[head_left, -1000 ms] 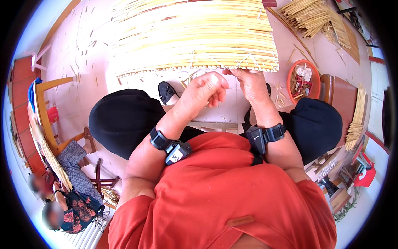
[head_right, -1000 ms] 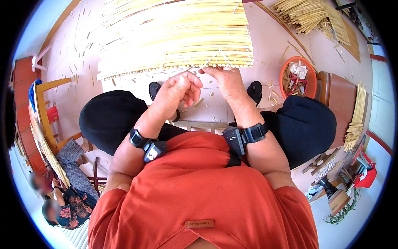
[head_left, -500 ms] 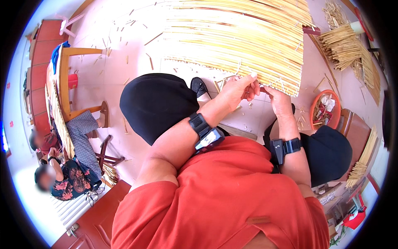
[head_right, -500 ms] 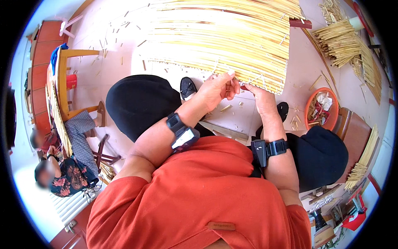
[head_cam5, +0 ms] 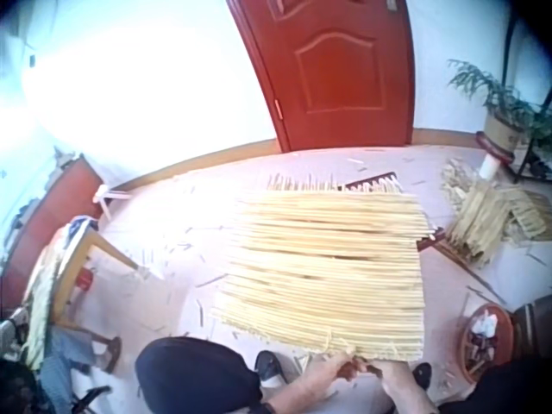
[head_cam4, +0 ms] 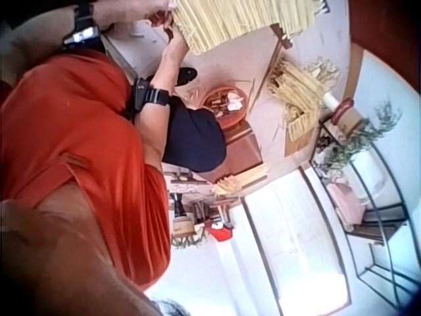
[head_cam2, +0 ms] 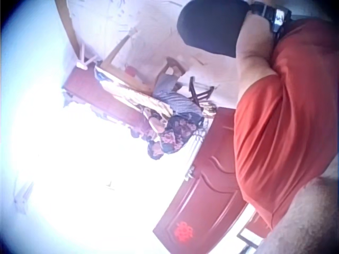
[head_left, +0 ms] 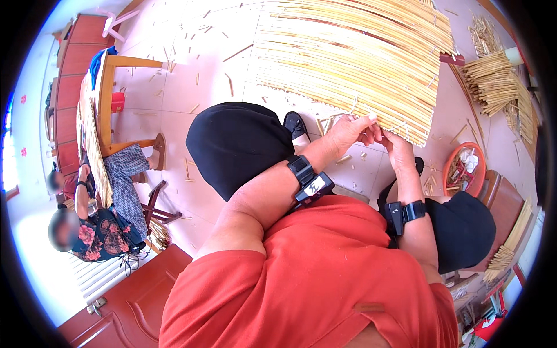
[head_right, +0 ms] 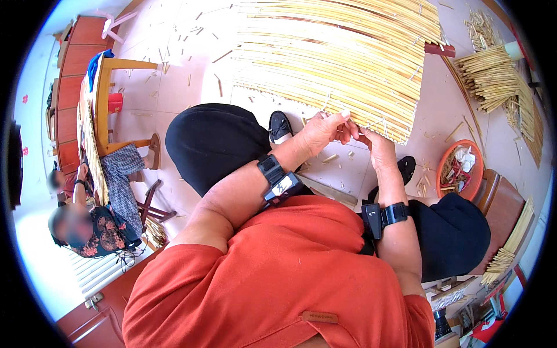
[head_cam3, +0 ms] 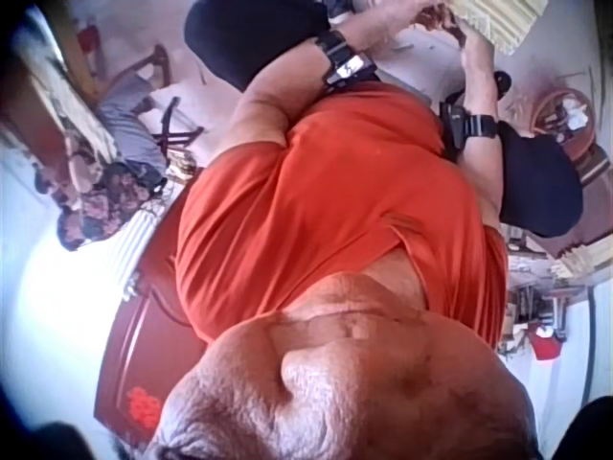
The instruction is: The person sits cross-legged on the floor and weaves a bamboo mat by hand. They repeatedly thread a white string through the bamboo slats, pull it tight, and adjust the mat's position to continue the weaving process.
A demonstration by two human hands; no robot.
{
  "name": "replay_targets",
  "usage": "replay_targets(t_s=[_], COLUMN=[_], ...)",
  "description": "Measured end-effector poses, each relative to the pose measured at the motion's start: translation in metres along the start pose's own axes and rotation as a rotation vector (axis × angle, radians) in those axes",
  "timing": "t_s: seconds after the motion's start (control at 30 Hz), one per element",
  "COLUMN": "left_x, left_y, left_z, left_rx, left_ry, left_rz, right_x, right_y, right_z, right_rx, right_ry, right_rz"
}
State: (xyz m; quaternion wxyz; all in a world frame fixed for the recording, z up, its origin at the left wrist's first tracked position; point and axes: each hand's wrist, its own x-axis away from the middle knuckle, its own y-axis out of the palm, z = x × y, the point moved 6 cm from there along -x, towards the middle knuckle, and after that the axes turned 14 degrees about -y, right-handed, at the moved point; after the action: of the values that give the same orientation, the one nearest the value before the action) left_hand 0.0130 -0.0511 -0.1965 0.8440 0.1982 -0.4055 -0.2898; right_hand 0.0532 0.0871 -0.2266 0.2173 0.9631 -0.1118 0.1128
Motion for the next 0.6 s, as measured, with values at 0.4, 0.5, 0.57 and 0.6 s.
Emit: replay_targets(t_s=[0.4, 0.5, 0.57, 0.6], left_x=[-0.0044, -0.0036, -0.0032, -0.0028], left_y=[-0.0034, -0.0042, -0.004, -0.0038], left_z=[-0.0031, -0.0035, -0.0038, -0.004], left_rx=[-0.019, -0.04, -0.046, -0.046], left_ry=[0.019, 0.02, 0.012, 0.006], left_rz=[0.019, 0.056, 0.066, 0.065], right_x=[-0.0004, -0.0006, 0.0, 0.0003], right_y=[0.0013, 0.0031, 0.0036, 0.0034], right_z=[-0.0042, -0.0063, -0.0073, -0.0069], right_rx=[0.089, 0.134, 0.16, 0.168], right_ry=[0.026, 0.041, 0.053, 0.06], right_rz=[0.034, 0.045, 0.05, 0.051])
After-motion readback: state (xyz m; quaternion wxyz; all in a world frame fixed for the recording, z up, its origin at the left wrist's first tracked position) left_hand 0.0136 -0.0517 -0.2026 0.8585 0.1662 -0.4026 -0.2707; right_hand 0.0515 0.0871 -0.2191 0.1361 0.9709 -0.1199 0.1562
